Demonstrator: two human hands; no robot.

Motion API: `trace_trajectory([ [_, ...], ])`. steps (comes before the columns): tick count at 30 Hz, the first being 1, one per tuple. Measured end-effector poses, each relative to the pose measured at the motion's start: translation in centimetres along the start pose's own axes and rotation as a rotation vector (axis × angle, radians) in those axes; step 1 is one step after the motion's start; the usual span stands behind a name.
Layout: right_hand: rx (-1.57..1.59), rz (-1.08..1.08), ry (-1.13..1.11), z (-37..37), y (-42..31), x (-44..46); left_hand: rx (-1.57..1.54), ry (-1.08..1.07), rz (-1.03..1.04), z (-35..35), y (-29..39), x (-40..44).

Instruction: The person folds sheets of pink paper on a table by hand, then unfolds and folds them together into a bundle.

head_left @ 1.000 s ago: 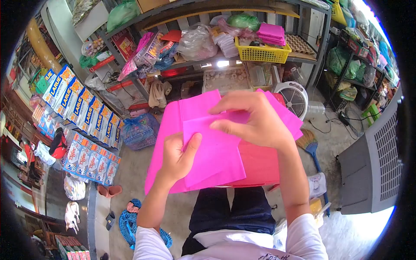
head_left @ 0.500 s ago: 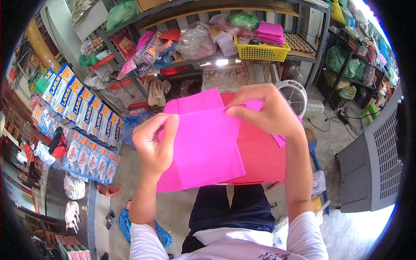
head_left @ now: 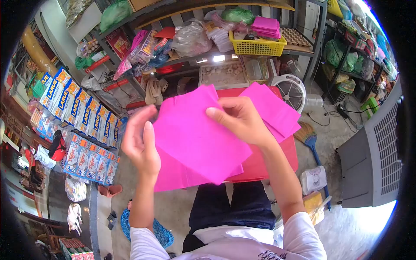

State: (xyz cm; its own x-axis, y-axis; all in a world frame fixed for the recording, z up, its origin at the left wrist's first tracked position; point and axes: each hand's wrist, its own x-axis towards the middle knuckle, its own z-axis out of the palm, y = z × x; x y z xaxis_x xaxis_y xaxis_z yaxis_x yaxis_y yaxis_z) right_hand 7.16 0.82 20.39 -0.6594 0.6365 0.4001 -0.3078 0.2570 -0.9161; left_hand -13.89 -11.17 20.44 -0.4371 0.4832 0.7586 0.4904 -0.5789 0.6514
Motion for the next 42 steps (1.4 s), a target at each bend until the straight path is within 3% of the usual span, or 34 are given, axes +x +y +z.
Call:
trace_trajectory([
  [3, -0.345, -0.137, -0.108, 0.2, 0.1, -0.2, 0.519, -0.407, 0.292, -0.6, 3.6, 2.7],
  [5, -0.427, -0.232, -0.177, 0.9, 0.3, 0.2, 0.455, -0.575, 0.109, 0.6, 5.1, 3.2],
  [7, -0.382, -0.156, -0.171, 1.5, 0.0, 0.0, 0.429, -0.675, -0.038, 0.9, 4.6, 3.6],
  [9, -0.295, -0.050, -0.147, 1.5, -0.4, -0.4, 0.383, -0.664, 0.038, 1.2, 4.2, 3.5],
  [12, -0.201, -0.067, -0.128, 1.3, -0.1, -0.8, 0.357, -0.677, 0.048, 1.3, 3.8, 3.0],
  [16, -0.414, -0.227, -0.072, 1.5, 0.7, -1.1, 0.368, -0.618, 0.111, 1.5, 3.5, 2.5],
  [23, -0.635, -0.328, 0.035, 0.6, 3.4, -3.5, 0.499, -0.418, -0.009, -1.4, 2.0, 4.2],
  [24, -0.676, -0.339, 0.047, 0.2, 3.9, -3.9, 0.441, -0.397, -0.112, -1.9, 2.0, 4.4],
  [27, -0.765, -0.269, 0.046, -1.0, 5.1, -5.4, 0.380, -0.334, -0.154, -3.9, 0.5, 5.6],
  [33, -0.814, -0.222, 0.039, -3.3, 7.4, -8.1, 0.395, -0.392, -0.298, -6.6, -3.0, 5.5],
  [36, -0.690, 0.017, 0.039, -4.3, 7.2, -8.9, 0.349, -0.408, -0.414, -6.2, -6.2, 4.0],
  [40, -0.455, 0.421, -0.016, -7.0, 8.7, -8.8, 0.532, -0.485, -0.420, -5.7, -14.6, 0.6],
  [42, -0.776, 0.375, -0.038, -8.8, 10.3, -8.8, 0.713, -0.461, -0.386, -4.2, -16.9, -1.6],
])
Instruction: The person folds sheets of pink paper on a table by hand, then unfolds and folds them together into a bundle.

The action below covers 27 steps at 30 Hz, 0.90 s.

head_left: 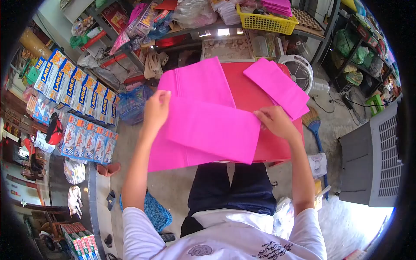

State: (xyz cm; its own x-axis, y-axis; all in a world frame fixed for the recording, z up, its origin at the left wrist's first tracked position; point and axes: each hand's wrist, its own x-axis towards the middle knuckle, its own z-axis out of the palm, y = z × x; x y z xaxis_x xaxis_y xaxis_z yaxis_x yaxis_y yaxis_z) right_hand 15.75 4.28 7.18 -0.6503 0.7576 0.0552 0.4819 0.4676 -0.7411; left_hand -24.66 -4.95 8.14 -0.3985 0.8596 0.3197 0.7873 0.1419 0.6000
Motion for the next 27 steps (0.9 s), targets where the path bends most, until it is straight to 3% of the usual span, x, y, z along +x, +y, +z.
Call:
trace_trajectory([
  [2, -0.315, 0.032, 0.086, 0.7, 2.7, 0.1, 0.053, -0.044, 0.191, 1.5, 1.9, -1.9],
  [5, -0.326, -0.162, 0.396, 1.7, 0.2, -0.6, 0.082, -0.221, 0.388, 3.0, 4.7, -5.8],
  [11, -0.216, -0.457, 0.126, 8.4, -8.2, -3.3, 0.274, -0.388, 0.565, 7.8, 4.0, -11.8],
  [16, -0.427, -0.420, -0.044, 13.1, -7.1, -6.5, 0.299, -0.334, 0.552, 8.7, 3.2, -11.7],
  [21, -0.537, -0.285, 0.041, 11.1, -3.4, -7.7, 0.286, -0.242, 0.467, 8.5, 3.7, -10.6],
  [27, -0.603, -0.172, 0.101, 7.7, -0.1, -9.0, 0.170, -0.386, 0.605, 8.0, 5.8, -9.7],
])
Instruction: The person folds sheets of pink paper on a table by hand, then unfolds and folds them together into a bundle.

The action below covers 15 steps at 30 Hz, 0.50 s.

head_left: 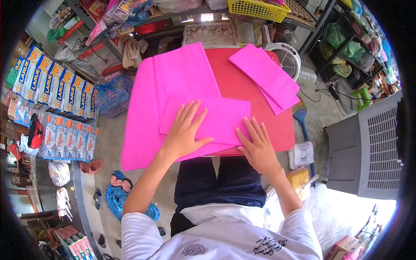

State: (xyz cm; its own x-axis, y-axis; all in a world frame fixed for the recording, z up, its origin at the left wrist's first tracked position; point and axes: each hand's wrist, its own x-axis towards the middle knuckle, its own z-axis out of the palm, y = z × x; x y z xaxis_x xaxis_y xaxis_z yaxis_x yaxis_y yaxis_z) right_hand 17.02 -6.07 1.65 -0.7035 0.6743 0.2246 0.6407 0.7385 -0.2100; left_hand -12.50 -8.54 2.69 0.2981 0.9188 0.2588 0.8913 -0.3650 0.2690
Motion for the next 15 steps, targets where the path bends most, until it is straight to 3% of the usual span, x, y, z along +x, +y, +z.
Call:
trace_trajectory([
  [6, 0.051, -0.007, 0.095, -0.1, 0.1, -0.6, -0.102, -0.019, 0.267, 2.4, 2.4, 1.8],
  [15, 0.188, -0.039, 0.304, 0.3, 1.2, 0.2, -0.056, 0.206, 0.531, 3.6, 3.3, 2.6],
])
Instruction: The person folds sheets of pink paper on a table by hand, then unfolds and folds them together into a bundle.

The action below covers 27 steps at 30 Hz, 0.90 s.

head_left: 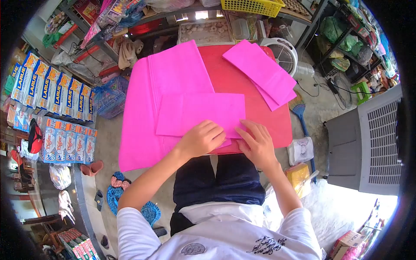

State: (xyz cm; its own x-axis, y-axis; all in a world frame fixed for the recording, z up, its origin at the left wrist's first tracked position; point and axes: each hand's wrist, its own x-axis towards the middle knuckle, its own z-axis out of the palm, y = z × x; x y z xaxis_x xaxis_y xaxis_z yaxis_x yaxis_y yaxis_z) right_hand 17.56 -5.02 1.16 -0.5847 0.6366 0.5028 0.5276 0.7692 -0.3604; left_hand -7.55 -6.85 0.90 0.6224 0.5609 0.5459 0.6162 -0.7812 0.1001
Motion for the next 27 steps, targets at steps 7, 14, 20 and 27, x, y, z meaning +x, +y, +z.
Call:
trace_trajectory([
  [7, -0.008, -0.137, 0.083, -0.3, 2.0, 1.8, 0.067, 0.139, -0.016, -0.1, -0.3, 1.0],
  [14, 0.111, -0.202, 0.101, -3.1, 0.6, 5.2, 0.201, 0.120, -0.129, -1.3, -0.5, 1.4],
  [20, 0.255, 0.378, 0.089, -4.4, 1.5, 4.0, -0.037, -0.011, -0.271, -2.6, 0.0, 1.9],
  [27, 0.981, 0.936, -0.030, -2.0, 0.1, 1.0, -0.096, -0.163, -0.333, -1.5, -0.2, 2.7],
])
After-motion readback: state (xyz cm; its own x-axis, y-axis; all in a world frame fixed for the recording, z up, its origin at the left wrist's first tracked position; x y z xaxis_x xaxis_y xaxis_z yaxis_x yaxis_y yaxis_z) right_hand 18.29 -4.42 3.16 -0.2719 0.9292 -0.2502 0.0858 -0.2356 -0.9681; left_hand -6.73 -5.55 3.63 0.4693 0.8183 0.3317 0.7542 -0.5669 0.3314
